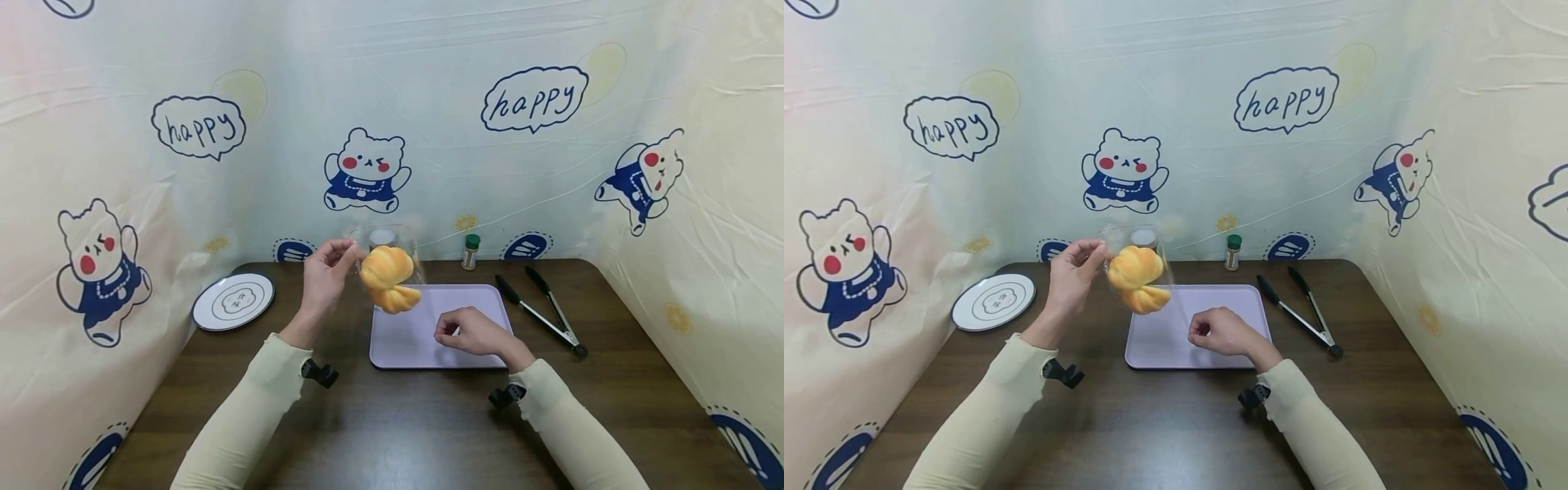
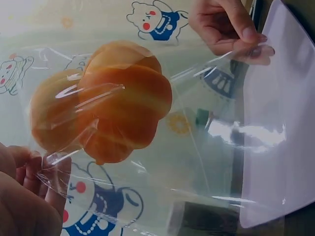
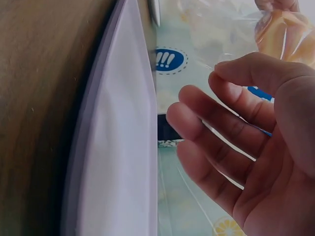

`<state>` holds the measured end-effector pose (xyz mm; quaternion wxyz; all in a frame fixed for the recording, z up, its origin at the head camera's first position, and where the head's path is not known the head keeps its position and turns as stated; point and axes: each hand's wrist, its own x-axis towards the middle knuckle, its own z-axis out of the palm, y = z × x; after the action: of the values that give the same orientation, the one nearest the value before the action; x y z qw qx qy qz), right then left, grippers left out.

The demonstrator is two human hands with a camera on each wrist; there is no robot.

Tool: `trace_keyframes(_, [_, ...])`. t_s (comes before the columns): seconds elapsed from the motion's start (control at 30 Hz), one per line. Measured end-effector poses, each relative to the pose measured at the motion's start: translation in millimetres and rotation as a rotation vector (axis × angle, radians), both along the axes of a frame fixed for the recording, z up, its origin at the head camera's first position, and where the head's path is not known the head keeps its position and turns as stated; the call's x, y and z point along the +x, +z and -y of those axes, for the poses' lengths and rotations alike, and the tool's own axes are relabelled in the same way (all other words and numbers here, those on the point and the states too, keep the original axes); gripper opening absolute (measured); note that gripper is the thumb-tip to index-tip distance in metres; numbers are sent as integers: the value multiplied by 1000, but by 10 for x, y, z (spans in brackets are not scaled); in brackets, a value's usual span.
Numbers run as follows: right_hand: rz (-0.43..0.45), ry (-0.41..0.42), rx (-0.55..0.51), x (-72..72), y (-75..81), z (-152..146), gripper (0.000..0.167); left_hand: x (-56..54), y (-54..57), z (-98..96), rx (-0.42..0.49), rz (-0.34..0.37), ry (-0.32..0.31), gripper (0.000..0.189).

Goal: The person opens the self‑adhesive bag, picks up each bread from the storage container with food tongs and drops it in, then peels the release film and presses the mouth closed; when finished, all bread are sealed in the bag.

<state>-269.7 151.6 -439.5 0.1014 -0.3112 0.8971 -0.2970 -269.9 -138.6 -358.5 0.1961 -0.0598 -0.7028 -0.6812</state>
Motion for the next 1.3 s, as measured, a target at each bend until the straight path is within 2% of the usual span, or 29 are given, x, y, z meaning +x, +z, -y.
trace_keyframes(0.17, [-66, 0, 3, -12, 48, -25, 6, 17, 5, -52, 57, 0, -76, 24])
trace_keyframes(0.23, [-86, -24, -19, -19, 89, -10, 5, 25, 13, -72, 70, -1, -95, 23])
trace_keyframes(0.3, [-106, -59, -55, -24, 144, 19, 13, 33, 20, -94, 83, 0, -111, 23])
trace_keyframes(0.43, [-159, -132, -156, -13, 280, 131, 26, 50, 24, -115, 114, 29, -133, 21])
trace_keyframes(0.6, [-218, -218, -327, 26, 404, 257, 21, 67, 29, -129, 113, 64, -152, 23])
trace_keyframes(0.73, [-267, -248, -415, 58, 454, 309, 16, 71, 29, -122, 27, 70, -120, 27])
trace_keyframes(0.83, [-306, -266, -452, 72, 470, 319, 13, 62, 22, -108, -29, 71, -125, 29])
trace_keyframes(0.97, [-346, -287, -490, 70, 487, 298, 12, 55, 3, -79, -53, 73, -216, 31])
trace_keyframes(1.13, [-356, -300, -545, 54, 502, 254, 12, 71, -16, -38, -116, 69, -320, 34])
trace_keyframes(1.23, [-357, -306, -563, 51, 512, 238, 13, 86, -21, -32, -153, 72, -350, 33])
trace_keyframes(1.3, [-358, -317, -566, 57, 524, 230, 14, 89, -29, -31, -175, 73, -340, 31])
